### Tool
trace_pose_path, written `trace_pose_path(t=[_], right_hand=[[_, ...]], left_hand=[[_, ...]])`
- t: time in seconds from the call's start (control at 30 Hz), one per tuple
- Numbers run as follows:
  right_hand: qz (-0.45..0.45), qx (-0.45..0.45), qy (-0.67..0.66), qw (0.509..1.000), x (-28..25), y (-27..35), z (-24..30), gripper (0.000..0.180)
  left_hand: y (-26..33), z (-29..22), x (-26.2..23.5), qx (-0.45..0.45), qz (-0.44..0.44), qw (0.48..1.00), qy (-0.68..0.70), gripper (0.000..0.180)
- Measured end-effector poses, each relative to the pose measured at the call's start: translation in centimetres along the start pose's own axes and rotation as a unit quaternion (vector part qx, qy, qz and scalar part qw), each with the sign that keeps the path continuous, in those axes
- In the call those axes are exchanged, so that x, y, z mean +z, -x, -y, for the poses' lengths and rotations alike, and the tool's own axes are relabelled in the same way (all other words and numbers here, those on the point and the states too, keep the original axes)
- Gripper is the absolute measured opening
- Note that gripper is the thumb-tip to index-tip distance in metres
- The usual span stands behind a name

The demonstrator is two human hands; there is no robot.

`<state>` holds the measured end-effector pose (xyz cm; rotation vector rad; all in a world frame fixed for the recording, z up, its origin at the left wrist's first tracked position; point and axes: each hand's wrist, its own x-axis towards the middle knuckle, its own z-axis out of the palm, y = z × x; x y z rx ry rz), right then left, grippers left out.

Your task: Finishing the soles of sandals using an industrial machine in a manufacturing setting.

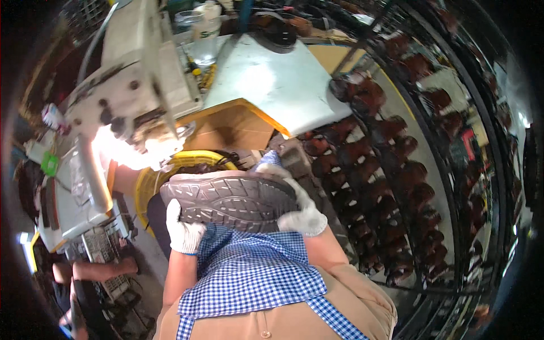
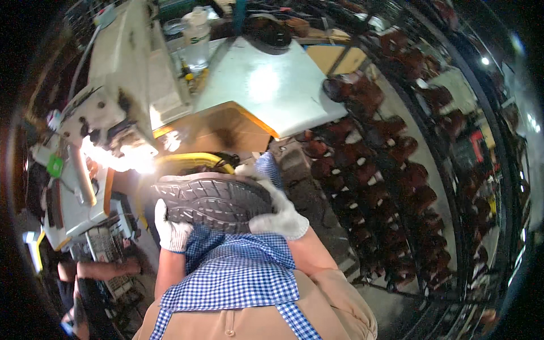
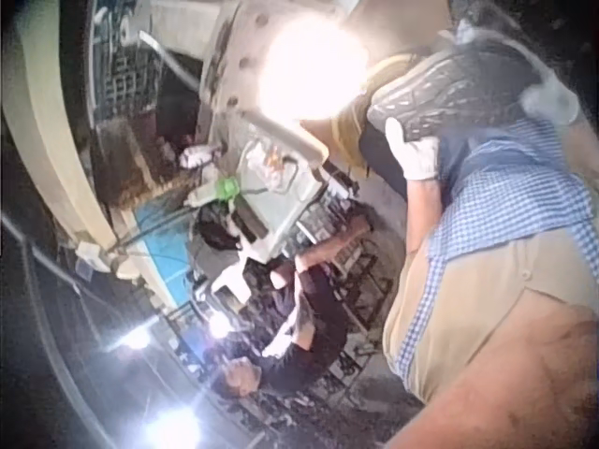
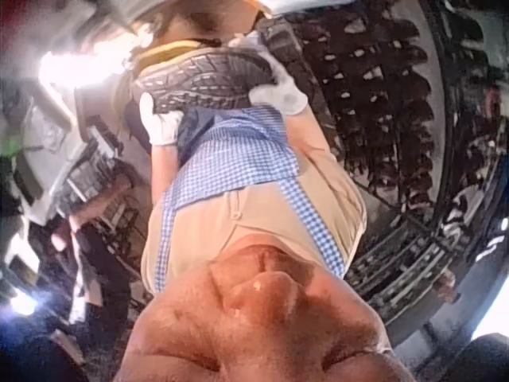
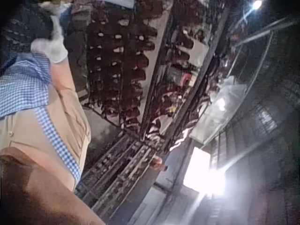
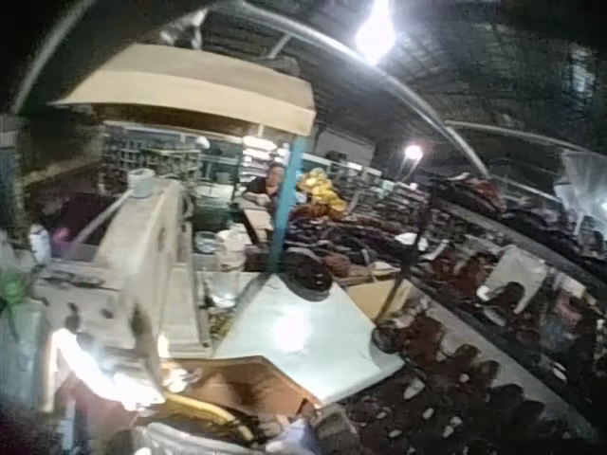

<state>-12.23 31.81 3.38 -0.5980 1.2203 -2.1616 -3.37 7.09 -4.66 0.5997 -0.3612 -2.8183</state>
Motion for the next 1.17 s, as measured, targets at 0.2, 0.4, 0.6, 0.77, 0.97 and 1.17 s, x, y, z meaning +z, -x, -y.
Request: trace_pose_path(t=[0.2, 0.4, 0.6, 0.77, 0.97, 1.17], right_hand=[[-0.042, 0.139, 0.168, 0.975, -0.3, 0.9, -6.7, 0.078], [-0.13, 0.061, -0.191, 0.971, -1.6, 0.1, -6.6, 0.078], [-0.181, 0.012, -0.215, 0.96, -6.4, -2.2, -7.6, 0.08], [-0.131, -0.026, -0.148, 0.98, -4.4, -3.0, -6.5, 0.09], [-0.108, -0.043, -0.13, 0.985, -2.1, -3.5, -5.4, 0.074], [-0.076, 0.071, -0.117, 0.988, -0.4, -4.6, -7.1, 0.077]], left_hand=[[1.2, -1.6, -1.3, 0.016, -0.055, 0.998, 0.025, 0.065], [1.6, -2.8, 3.0, -0.004, 0.268, 0.93, -0.253, 0.086], [-1.6, -4.2, 6.5, -0.054, 0.245, 0.915, -0.317, 0.089], [-2.8, -5.5, 3.9, -0.024, 0.262, 0.903, -0.339, 0.093], [-2.6, -6.1, -0.4, 0.029, 0.18, 0.909, -0.375, 0.098], [1.6, -9.1, 0.9, 0.062, 0.117, 0.96, -0.246, 0.089]])
